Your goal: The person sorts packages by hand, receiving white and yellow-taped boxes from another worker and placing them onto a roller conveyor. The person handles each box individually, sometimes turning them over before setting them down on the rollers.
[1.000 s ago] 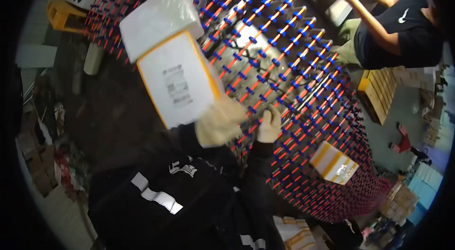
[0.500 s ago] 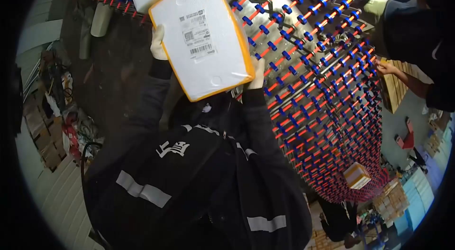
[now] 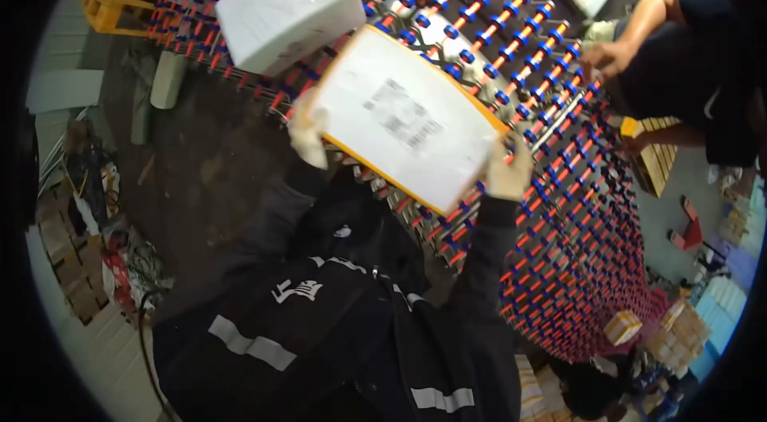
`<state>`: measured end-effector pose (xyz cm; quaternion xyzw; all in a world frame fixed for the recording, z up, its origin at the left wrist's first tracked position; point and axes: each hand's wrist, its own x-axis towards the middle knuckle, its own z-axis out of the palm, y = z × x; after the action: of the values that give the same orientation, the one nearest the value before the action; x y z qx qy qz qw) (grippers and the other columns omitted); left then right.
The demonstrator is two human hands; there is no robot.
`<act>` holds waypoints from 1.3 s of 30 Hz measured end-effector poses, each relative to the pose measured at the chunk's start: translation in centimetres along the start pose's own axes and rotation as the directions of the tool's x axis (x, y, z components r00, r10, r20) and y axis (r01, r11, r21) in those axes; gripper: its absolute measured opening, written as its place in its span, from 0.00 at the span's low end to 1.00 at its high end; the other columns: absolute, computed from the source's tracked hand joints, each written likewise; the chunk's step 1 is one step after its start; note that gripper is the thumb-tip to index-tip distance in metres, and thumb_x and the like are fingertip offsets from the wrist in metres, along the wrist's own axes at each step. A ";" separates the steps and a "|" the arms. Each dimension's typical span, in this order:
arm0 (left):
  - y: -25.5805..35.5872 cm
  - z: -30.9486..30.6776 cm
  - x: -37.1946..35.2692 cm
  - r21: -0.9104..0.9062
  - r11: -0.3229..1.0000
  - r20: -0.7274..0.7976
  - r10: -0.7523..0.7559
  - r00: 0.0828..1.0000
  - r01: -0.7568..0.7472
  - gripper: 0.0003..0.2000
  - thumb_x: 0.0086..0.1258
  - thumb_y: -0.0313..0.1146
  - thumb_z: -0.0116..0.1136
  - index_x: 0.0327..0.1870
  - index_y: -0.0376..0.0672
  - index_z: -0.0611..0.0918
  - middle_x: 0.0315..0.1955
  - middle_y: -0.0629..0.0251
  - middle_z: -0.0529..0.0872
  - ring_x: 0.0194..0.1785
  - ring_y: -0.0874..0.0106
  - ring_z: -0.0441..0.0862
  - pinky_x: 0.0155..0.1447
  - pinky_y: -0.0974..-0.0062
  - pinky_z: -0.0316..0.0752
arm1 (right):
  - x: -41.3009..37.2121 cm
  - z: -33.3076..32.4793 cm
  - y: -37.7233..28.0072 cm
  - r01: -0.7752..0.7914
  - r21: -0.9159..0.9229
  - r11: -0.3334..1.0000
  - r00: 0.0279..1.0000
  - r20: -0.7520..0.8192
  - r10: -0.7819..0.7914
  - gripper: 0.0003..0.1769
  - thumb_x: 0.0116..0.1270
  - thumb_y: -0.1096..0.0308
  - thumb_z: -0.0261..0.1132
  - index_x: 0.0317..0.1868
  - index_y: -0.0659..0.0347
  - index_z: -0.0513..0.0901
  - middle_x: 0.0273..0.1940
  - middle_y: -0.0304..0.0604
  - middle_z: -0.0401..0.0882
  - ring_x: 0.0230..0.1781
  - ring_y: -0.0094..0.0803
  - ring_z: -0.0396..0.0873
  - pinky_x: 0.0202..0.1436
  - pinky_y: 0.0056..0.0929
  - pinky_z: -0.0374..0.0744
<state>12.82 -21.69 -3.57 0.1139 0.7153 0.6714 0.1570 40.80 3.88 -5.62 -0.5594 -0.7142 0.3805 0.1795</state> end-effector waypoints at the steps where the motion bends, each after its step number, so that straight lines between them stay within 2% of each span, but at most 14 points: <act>1: -2.2 0.8 -1.6 -0.106 0.994 0.071 -0.033 0.997 0.041 0.22 0.72 0.27 0.62 0.67 0.35 0.78 0.62 0.58 0.83 0.63 0.67 0.80 0.69 0.67 0.74 | -3.3 -2.0 -8.6 -0.228 0.119 0.966 0.956 -0.162 0.245 0.27 0.72 0.66 0.67 0.67 0.72 0.76 0.60 0.53 0.81 0.58 0.37 0.81 0.67 0.36 0.77; 3: -1.3 1.9 -5.4 0.164 0.976 0.385 0.073 0.920 -0.146 0.31 0.64 0.27 0.68 0.71 0.37 0.75 0.65 0.58 0.79 0.67 0.64 0.78 0.71 0.66 0.72 | -4.3 -2.1 -8.6 0.102 0.189 0.977 0.854 -0.521 0.012 0.19 0.77 0.71 0.59 0.63 0.72 0.80 0.58 0.51 0.83 0.58 0.36 0.81 0.64 0.32 0.78; 5: -1.2 2.4 -6.7 0.005 0.982 0.735 -0.131 0.666 0.187 0.22 0.60 0.28 0.71 0.57 0.38 0.85 0.55 0.55 0.86 0.61 0.60 0.84 0.65 0.64 0.77 | -5.1 -1.4 -11.5 0.199 0.304 0.932 0.879 -0.475 -0.032 0.19 0.77 0.72 0.58 0.63 0.72 0.80 0.58 0.51 0.83 0.58 0.36 0.81 0.65 0.32 0.77; 7: 0.8 1.5 -5.0 0.147 0.952 0.683 0.097 0.724 -0.267 0.17 0.58 0.21 0.66 0.50 0.34 0.87 0.52 0.55 0.89 0.59 0.59 0.85 0.65 0.62 0.76 | -4.8 0.2 -14.2 0.336 0.326 0.884 0.902 -0.383 -0.202 0.17 0.78 0.74 0.55 0.61 0.71 0.82 0.59 0.50 0.83 0.58 0.35 0.81 0.66 0.32 0.77; 9: 3.6 1.0 0.0 0.381 0.707 -0.006 0.646 0.763 -0.596 0.11 0.61 0.21 0.63 0.45 0.36 0.88 0.44 0.57 0.89 0.48 0.60 0.86 0.54 0.62 0.79 | -4.6 1.9 -14.9 0.195 0.386 0.902 0.978 -0.139 -0.152 0.15 0.78 0.72 0.58 0.58 0.69 0.84 0.57 0.48 0.85 0.55 0.34 0.83 0.65 0.31 0.78; 10: 3.8 0.6 4.4 0.364 0.832 -0.454 0.550 0.701 -0.418 0.09 0.66 0.22 0.60 0.45 0.33 0.87 0.39 0.58 0.88 0.39 0.67 0.85 0.44 0.68 0.78 | -3.6 3.4 -13.2 0.152 0.491 0.858 0.988 -0.050 -0.146 0.15 0.79 0.71 0.59 0.57 0.68 0.85 0.55 0.46 0.86 0.53 0.32 0.83 0.62 0.29 0.79; 13: -0.8 -11.9 15.6 -0.045 0.966 -0.617 0.172 0.768 -0.253 0.16 0.78 0.29 0.54 0.59 0.28 0.82 0.55 0.56 0.85 0.57 0.69 0.81 0.63 0.67 0.74 | 1.5 11.6 -9.5 -0.052 0.638 0.769 0.978 0.188 -0.089 0.16 0.79 0.65 0.63 0.58 0.65 0.86 0.49 0.40 0.89 0.47 0.26 0.84 0.52 0.23 0.79; 17: -8.3 -16.9 26.2 -0.630 0.751 0.048 -0.217 0.975 0.198 0.25 0.84 0.44 0.48 0.70 0.33 0.75 0.66 0.52 0.80 0.68 0.59 0.77 0.74 0.59 0.71 | 10.5 24.5 -13.4 0.003 0.655 0.755 0.942 0.252 -0.223 0.18 0.81 0.60 0.62 0.61 0.62 0.86 0.50 0.36 0.87 0.46 0.23 0.81 0.49 0.22 0.77; 21: -7.3 -14.3 26.2 -0.766 0.544 0.190 -0.317 0.929 0.343 0.28 0.84 0.48 0.45 0.73 0.35 0.72 0.69 0.52 0.78 0.71 0.56 0.76 0.76 0.58 0.69 | 15.7 33.7 -18.9 -0.107 0.552 0.827 0.783 0.560 -0.272 0.29 0.83 0.47 0.55 0.70 0.63 0.78 0.59 0.41 0.82 0.53 0.29 0.77 0.58 0.28 0.75; 27: -1.6 -10.6 21.4 -0.596 0.718 0.230 -0.276 0.933 0.359 0.41 0.82 0.67 0.39 0.80 0.36 0.65 0.76 0.50 0.71 0.76 0.56 0.71 0.77 0.57 0.68 | 8.7 20.6 -21.9 0.412 0.360 0.837 0.817 0.261 -0.514 0.36 0.81 0.44 0.56 0.68 0.72 0.74 0.63 0.52 0.78 0.66 0.38 0.74 0.72 0.37 0.69; 31: 0.4 -5.9 23.9 -0.512 0.485 0.545 -0.455 0.704 0.710 0.40 0.82 0.66 0.39 0.75 0.34 0.72 0.67 0.51 0.81 0.69 0.61 0.80 0.74 0.64 0.72 | 8.4 11.7 -24.6 0.343 0.320 0.883 0.901 0.154 -0.406 0.34 0.67 0.49 0.71 0.63 0.68 0.79 0.58 0.55 0.77 0.58 0.47 0.79 0.63 0.40 0.77; 33: -6.9 -3.8 28.6 -0.417 0.234 0.876 -0.152 0.457 0.878 0.40 0.81 0.67 0.38 0.70 0.34 0.77 0.63 0.52 0.85 0.64 0.62 0.83 0.69 0.66 0.75 | 13.7 11.9 -20.5 0.500 0.153 0.852 0.865 -0.052 -0.498 0.35 0.68 0.45 0.71 0.61 0.68 0.80 0.55 0.55 0.80 0.56 0.46 0.81 0.60 0.40 0.79; 35: -1.5 3.2 26.6 -0.090 0.768 0.364 -0.568 0.738 0.635 0.40 0.81 0.67 0.38 0.66 0.34 0.81 0.59 0.54 0.88 0.59 0.64 0.85 0.65 0.68 0.76 | 18.2 12.4 -17.2 0.247 0.149 0.958 0.967 -0.096 -0.235 0.31 0.73 0.44 0.67 0.58 0.68 0.82 0.51 0.58 0.83 0.54 0.49 0.83 0.59 0.40 0.80; 39: 1.1 10.1 25.1 -0.352 0.875 0.554 -0.091 0.828 0.331 0.31 0.82 0.52 0.53 0.73 0.33 0.74 0.61 0.55 0.84 0.63 0.67 0.81 0.70 0.71 0.72 | 23.7 10.8 -10.1 0.397 -0.165 0.903 0.910 -0.056 -0.410 0.29 0.81 0.45 0.56 0.60 0.65 0.82 0.57 0.64 0.84 0.62 0.55 0.80 0.65 0.40 0.77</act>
<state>-6.60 -2.92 -4.80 0.1716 0.4862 0.7345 0.4412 19.41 21.53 -9.11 -0.4277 -0.8322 0.2551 0.2436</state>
